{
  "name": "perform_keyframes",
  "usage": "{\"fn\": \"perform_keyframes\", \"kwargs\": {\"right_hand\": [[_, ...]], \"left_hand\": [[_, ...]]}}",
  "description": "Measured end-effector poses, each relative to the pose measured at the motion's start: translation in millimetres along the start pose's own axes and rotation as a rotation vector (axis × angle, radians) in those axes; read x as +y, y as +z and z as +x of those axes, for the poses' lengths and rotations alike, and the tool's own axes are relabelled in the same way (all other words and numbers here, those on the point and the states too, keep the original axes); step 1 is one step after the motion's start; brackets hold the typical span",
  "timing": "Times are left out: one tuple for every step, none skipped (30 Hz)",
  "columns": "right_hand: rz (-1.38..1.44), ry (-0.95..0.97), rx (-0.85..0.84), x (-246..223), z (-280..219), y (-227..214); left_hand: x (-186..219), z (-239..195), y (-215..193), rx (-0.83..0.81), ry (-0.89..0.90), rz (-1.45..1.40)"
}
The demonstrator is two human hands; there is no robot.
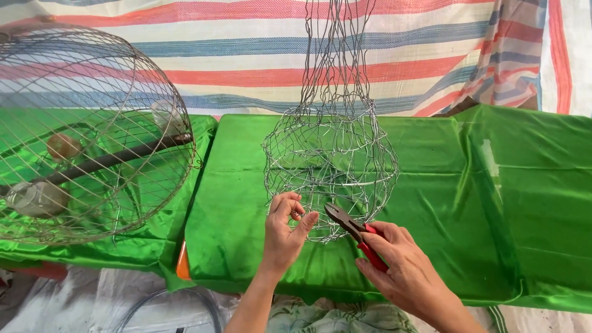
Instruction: Trimming excess wire from a handmade wire birdcage using wire cutters
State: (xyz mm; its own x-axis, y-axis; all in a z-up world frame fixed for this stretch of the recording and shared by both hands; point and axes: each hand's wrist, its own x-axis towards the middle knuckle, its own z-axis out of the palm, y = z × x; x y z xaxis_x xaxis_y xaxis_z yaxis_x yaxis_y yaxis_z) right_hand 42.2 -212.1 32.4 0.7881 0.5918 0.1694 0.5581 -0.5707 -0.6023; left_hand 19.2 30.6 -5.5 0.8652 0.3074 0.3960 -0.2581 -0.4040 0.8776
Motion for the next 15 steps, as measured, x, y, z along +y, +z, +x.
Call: {"fn": "perform_keyframes", "kwargs": {"right_hand": [[-0.014,-0.006,0.003,-1,1,0],[-0.028,-0.013,0.005,-2,2,1],[-0.029,-0.012,0.003,-3,3,1],[-0.013,-0.026,0.002,-4,3,1],[0.002,-0.041,-0.002,-5,4,2],[0.002,-0.042,-0.007,-7,5,2],[-0.008,-0.033,-0.016,-9,6,2],[-0.018,-0.023,-0.026,-12,7,3],[-0.019,-0.026,-0.03,-13,7,4],[-0.031,-0.028,-0.018,-14,7,5],[-0.044,-0.031,-0.004,-15,7,5],[-0.045,-0.033,-0.006,-15,6,6],[-0.052,-0.02,-0.005,-15,5,7],[-0.059,-0.008,-0.004,-14,5,7],[-0.059,-0.008,-0.006,-15,3,5]], "left_hand": [[1,-1,0,0.001,-0.005,-0.005],[1,-1,0,0.002,-0.01,-0.009],[1,-1,0,0.003,-0.012,-0.01],[0,-1,-1,0.004,-0.006,-0.021],[-1,-2,-1,0.007,-0.002,-0.032],[-2,-3,-1,0.01,-0.006,-0.033],[-3,-4,-1,0.013,-0.006,-0.024],[-4,-5,-1,0.015,-0.007,-0.015],[-4,-5,-1,0.019,-0.009,-0.014],[-3,-5,-1,0.024,0.004,-0.001],[-3,-4,0,0.028,0.018,0.011],[-1,-5,-1,0.031,0.017,0.011],[0,-5,-1,0.031,0.009,-0.009],[2,-5,-1,0.031,0.0,-0.03],[2,-5,-2,0.032,-0.001,-0.031]]}}
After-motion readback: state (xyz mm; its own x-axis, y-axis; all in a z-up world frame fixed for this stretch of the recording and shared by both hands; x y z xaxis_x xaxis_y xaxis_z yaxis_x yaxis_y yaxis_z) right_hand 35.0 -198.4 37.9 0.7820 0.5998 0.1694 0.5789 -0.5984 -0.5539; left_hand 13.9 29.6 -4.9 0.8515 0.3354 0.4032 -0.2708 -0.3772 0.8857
